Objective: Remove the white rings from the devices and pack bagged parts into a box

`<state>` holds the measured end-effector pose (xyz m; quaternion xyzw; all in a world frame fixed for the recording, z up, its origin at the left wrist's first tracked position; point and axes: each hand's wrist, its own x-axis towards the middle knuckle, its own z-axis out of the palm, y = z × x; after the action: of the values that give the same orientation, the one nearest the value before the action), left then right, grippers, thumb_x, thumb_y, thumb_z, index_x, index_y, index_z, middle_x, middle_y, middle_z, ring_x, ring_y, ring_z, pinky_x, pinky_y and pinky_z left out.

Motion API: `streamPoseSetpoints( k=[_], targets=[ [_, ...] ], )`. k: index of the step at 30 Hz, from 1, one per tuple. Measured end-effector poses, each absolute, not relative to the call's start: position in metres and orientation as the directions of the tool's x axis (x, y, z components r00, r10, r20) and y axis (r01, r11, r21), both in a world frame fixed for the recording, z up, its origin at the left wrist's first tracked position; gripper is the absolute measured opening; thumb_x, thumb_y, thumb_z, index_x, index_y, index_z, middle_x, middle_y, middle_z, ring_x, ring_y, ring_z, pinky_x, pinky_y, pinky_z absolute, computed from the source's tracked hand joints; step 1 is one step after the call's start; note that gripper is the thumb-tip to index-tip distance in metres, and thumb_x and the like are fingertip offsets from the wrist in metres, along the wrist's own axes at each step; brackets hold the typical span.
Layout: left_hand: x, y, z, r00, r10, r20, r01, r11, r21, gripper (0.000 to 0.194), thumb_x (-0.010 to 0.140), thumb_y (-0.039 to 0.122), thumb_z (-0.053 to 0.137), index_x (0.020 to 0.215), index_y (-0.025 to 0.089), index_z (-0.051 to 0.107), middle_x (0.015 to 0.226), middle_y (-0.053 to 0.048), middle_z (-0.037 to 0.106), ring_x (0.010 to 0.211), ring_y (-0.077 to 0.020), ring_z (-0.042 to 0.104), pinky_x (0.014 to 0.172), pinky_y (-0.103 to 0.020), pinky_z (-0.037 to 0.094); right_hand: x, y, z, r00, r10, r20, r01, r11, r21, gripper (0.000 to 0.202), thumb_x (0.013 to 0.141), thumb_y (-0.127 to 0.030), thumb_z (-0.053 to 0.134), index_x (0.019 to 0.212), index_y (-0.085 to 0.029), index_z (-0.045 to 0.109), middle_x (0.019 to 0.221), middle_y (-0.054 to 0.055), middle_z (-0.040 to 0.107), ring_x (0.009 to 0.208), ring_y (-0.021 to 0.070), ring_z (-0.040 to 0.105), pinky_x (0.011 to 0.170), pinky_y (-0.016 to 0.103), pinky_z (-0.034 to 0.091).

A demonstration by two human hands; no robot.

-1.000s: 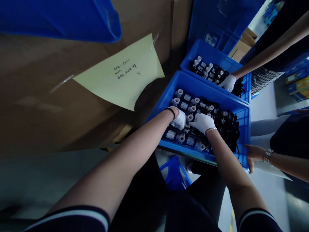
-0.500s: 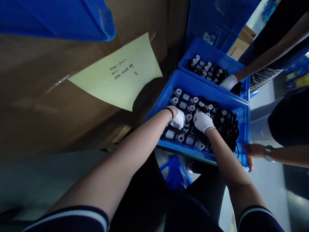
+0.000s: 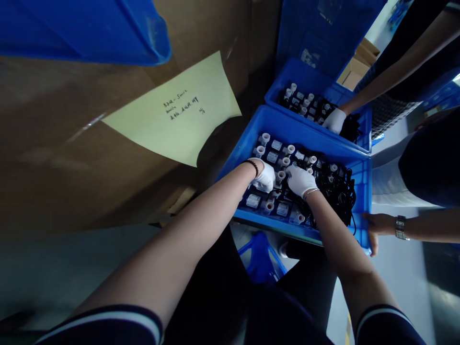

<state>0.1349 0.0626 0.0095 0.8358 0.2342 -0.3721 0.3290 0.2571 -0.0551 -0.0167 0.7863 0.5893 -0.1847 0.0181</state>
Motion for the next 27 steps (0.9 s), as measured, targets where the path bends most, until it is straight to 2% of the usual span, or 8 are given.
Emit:
streamPoseSetpoints(
  k=[5, 9, 12, 15, 20, 24, 25, 27],
  targets=[
    [0.136, 0.062, 0.011, 0.580, 0.148, -0.801, 0.637, -0.696, 0.332, 0.018, 0.058, 0.032, 0.071, 0.065, 0.015, 0.067, 0.062, -0.005, 0.062, 0.058, -0.0193, 0.056, 0.056, -0.030, 0.044, 0.262, -0.054, -0.020, 0.186, 0.947, -0.261, 0.951, -0.240, -0.193, 0.040, 0.089, -0.026, 0.044, 0.126, -0.029, 0.059, 0.121, 0.006, 0.065, 0.107, 0.0260, 0.062, 0.084, 0.037, 0.051],
    [0.136, 0.062, 0.011, 0.583, 0.133, -0.801, 0.619, -0.711, 0.333, 0.017, 0.059, 0.032, 0.068, 0.064, 0.016, 0.066, 0.060, -0.004, 0.060, 0.053, -0.0168, 0.052, 0.055, -0.030, 0.041, 0.259, -0.051, -0.027, 0.013, 0.979, -0.203, 0.993, -0.036, -0.111, 0.045, 0.095, -0.037, 0.045, 0.139, -0.031, 0.047, 0.128, 0.009, 0.060, 0.108, 0.0265, 0.061, 0.082, 0.036, 0.051],
    [0.137, 0.063, 0.012, 0.583, 0.138, -0.801, 0.615, -0.719, 0.324, 0.019, 0.059, 0.034, 0.069, 0.062, 0.016, 0.064, 0.060, -0.004, 0.060, 0.053, -0.0167, 0.052, 0.054, -0.029, 0.040, 0.251, -0.048, -0.033, 0.007, 0.979, -0.205, 1.000, -0.011, -0.018, 0.034, 0.098, -0.030, 0.037, 0.125, -0.021, 0.057, 0.117, 0.013, 0.063, 0.102, 0.0278, 0.062, 0.079, 0.038, 0.051],
    [0.138, 0.062, 0.013, 0.602, 0.124, -0.789, 0.585, -0.740, 0.331, 0.016, 0.061, 0.032, 0.068, 0.062, 0.016, 0.064, 0.059, -0.004, 0.060, 0.053, -0.0167, 0.052, 0.054, -0.028, 0.040, 0.244, -0.044, -0.036, 0.048, 0.980, -0.194, 0.998, -0.053, -0.021, 0.029, 0.096, -0.025, 0.039, 0.115, -0.016, 0.058, 0.109, 0.016, 0.066, 0.097, 0.0289, 0.064, 0.079, 0.040, 0.052],
    [0.141, 0.061, 0.011, 0.621, 0.106, -0.776, 0.624, -0.667, 0.408, 0.014, 0.063, 0.029, 0.069, 0.066, 0.017, 0.063, 0.061, -0.003, 0.060, 0.056, -0.0159, 0.053, 0.056, -0.027, 0.043, 0.249, -0.045, -0.032, 0.130, 0.970, -0.206, 0.965, -0.172, -0.200, 0.026, 0.094, -0.032, 0.045, 0.111, -0.020, 0.060, 0.109, 0.012, 0.069, 0.098, 0.0274, 0.066, 0.081, 0.037, 0.052],
    [0.143, 0.061, 0.007, 0.674, 0.199, -0.712, 0.651, -0.615, 0.444, 0.016, 0.065, 0.032, 0.066, 0.069, 0.017, 0.064, 0.064, -0.003, 0.060, 0.057, -0.0148, 0.053, 0.056, -0.025, 0.043, 0.265, -0.060, -0.017, 0.243, 0.963, -0.117, 0.873, -0.270, -0.407, 0.033, 0.097, -0.045, 0.044, 0.114, -0.022, 0.060, 0.110, 0.008, 0.070, 0.099, 0.0225, 0.068, 0.086, 0.033, 0.051],
    [0.144, 0.062, 0.007, 0.675, 0.222, -0.704, 0.664, -0.599, 0.448, 0.017, 0.065, 0.032, 0.066, 0.072, 0.017, 0.065, 0.067, -0.003, 0.061, 0.058, -0.0146, 0.053, 0.056, -0.024, 0.043, 0.268, -0.065, -0.014, 0.257, 0.954, -0.154, 0.826, -0.300, -0.478, 0.035, 0.098, -0.047, 0.040, 0.112, -0.021, 0.060, 0.104, 0.008, 0.072, 0.092, 0.0204, 0.069, 0.082, 0.031, 0.052],
    [0.143, 0.064, 0.007, 0.671, 0.235, -0.703, 0.683, -0.566, 0.462, 0.023, 0.064, 0.032, 0.066, 0.081, 0.017, 0.069, 0.075, -0.004, 0.064, 0.063, -0.0146, 0.055, 0.057, -0.023, 0.044, 0.271, -0.075, -0.008, 0.135, 0.922, -0.363, 0.712, -0.345, -0.612, 0.037, 0.100, -0.047, 0.038, 0.102, -0.018, 0.062, 0.091, 0.006, 0.073, 0.075, 0.0166, 0.070, 0.070, 0.025, 0.054]
  ],
)
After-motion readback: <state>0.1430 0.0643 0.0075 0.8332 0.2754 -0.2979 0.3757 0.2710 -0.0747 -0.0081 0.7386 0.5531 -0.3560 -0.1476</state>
